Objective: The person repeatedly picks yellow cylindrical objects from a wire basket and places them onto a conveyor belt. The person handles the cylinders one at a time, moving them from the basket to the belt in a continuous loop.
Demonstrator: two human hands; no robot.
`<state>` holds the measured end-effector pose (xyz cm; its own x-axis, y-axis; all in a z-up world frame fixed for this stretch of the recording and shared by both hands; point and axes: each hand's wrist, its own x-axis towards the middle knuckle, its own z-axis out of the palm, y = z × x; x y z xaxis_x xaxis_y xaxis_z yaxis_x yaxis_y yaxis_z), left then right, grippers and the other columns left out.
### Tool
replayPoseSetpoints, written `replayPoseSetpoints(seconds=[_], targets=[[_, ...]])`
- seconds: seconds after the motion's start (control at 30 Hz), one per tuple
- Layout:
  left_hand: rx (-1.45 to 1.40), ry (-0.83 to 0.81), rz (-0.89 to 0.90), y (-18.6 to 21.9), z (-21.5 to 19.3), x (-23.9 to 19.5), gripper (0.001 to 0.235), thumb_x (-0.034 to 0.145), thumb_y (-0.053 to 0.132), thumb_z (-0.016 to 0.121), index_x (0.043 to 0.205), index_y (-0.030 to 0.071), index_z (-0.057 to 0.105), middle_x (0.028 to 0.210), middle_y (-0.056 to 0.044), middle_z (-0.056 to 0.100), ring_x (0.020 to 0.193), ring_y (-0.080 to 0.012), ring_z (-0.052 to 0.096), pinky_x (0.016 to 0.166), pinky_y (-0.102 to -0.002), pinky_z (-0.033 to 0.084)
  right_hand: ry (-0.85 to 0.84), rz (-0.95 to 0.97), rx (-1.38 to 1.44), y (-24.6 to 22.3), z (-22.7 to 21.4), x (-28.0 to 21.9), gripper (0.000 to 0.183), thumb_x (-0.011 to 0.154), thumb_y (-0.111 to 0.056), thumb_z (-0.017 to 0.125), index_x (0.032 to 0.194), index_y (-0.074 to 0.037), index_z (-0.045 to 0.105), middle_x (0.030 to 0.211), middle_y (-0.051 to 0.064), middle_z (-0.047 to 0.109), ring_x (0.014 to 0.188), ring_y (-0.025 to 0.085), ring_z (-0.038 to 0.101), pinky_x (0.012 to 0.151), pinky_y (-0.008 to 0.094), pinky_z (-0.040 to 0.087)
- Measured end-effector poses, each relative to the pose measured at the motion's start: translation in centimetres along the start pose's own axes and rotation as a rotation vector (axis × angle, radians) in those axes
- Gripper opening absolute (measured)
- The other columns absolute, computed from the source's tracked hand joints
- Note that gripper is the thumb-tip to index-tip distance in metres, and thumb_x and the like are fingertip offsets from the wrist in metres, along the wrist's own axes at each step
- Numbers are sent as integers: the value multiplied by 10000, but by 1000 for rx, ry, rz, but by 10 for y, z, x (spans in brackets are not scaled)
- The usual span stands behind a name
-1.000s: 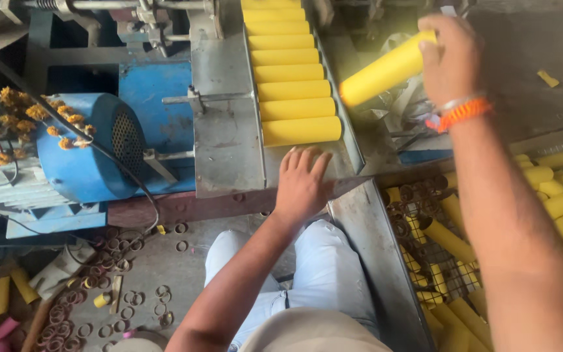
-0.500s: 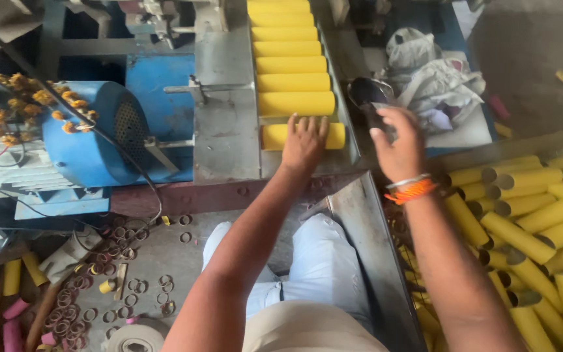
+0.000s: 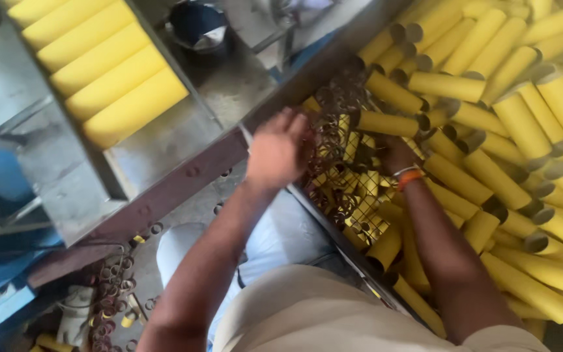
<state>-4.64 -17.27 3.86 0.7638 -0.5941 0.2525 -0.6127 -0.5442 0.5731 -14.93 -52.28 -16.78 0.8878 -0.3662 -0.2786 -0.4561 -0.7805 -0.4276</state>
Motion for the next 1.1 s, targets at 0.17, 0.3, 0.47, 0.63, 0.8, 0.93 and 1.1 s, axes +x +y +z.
replayPoseSetpoints(seconds=[0.17, 0.3, 0.47, 0.63, 0.8, 0.93, 1.1], targets=[[65, -343, -163, 19, 27, 17, 505, 886, 368, 695, 1301, 104, 582, 1087, -195, 679, 847, -406, 712, 704, -512, 580, 24, -241, -310, -6, 53, 45, 378, 849, 6, 613, 1217, -58, 671, 1213, 174, 701, 1158, 335, 662, 1069, 448, 520], [83, -175, -162, 14, 27, 10, 398, 877, 351, 711, 1198, 126, 640, 1111, -155, 700, 846, -360, 731, 697, -484, 591, 174, -737, -769, -6, 70, 97, 514, 891, -74, 562, 1402, -48, 513, 1224, 183, 717, 1199, 375, 651, 1133, 511, 421], [14, -134, -179, 19, 19, 8, 342, 881, 340, 724, 1148, 133, 670, 1014, -129, 703, 796, -344, 725, 657, -463, 590, -149, -483, -886, -3, 64, 145, 545, 1015, -106, 496, 1556, -142, 442, 1412, 171, 587, 1088, 420, 680, 963, 589, 475], [34, -89, -178, 21, 20, 9, 237, 923, 363, 715, 965, 131, 689, 963, -107, 701, 802, -332, 725, 638, -457, 585, -51, -308, -667, 6, 37, 202, 475, 1048, -172, 482, 1522, -187, 483, 1281, 215, 670, 976, 428, 702, 827, 575, 554], [56, -133, -217, 18, 23, 8, 267, 922, 378, 719, 970, 117, 687, 899, -100, 696, 790, -333, 720, 645, -461, 584, -341, -194, -928, 10, 46, 234, 315, 941, -217, 608, 1218, -206, 758, 1286, 80, 700, 1151, 311, 669, 966, 524, 541], [65, -143, -197, 17, 24, 9, 296, 882, 342, 722, 1062, 109, 683, 994, -160, 692, 787, -352, 715, 635, -459, 580, 39, -321, -869, 25, 43, 188, 237, 971, -176, 593, 1126, -134, 767, 1186, 161, 717, 1006, 316, 722, 819, 483, 569], [4, -207, -182, 10, 30, 8, 402, 899, 415, 704, 1121, 84, 647, 1065, -158, 708, 911, -355, 721, 754, -480, 574, 186, 274, 110, 18, -29, 105, 252, 1067, -241, 637, 1097, -9, 733, 1044, 263, 734, 919, 358, 702, 845, 477, 557]])
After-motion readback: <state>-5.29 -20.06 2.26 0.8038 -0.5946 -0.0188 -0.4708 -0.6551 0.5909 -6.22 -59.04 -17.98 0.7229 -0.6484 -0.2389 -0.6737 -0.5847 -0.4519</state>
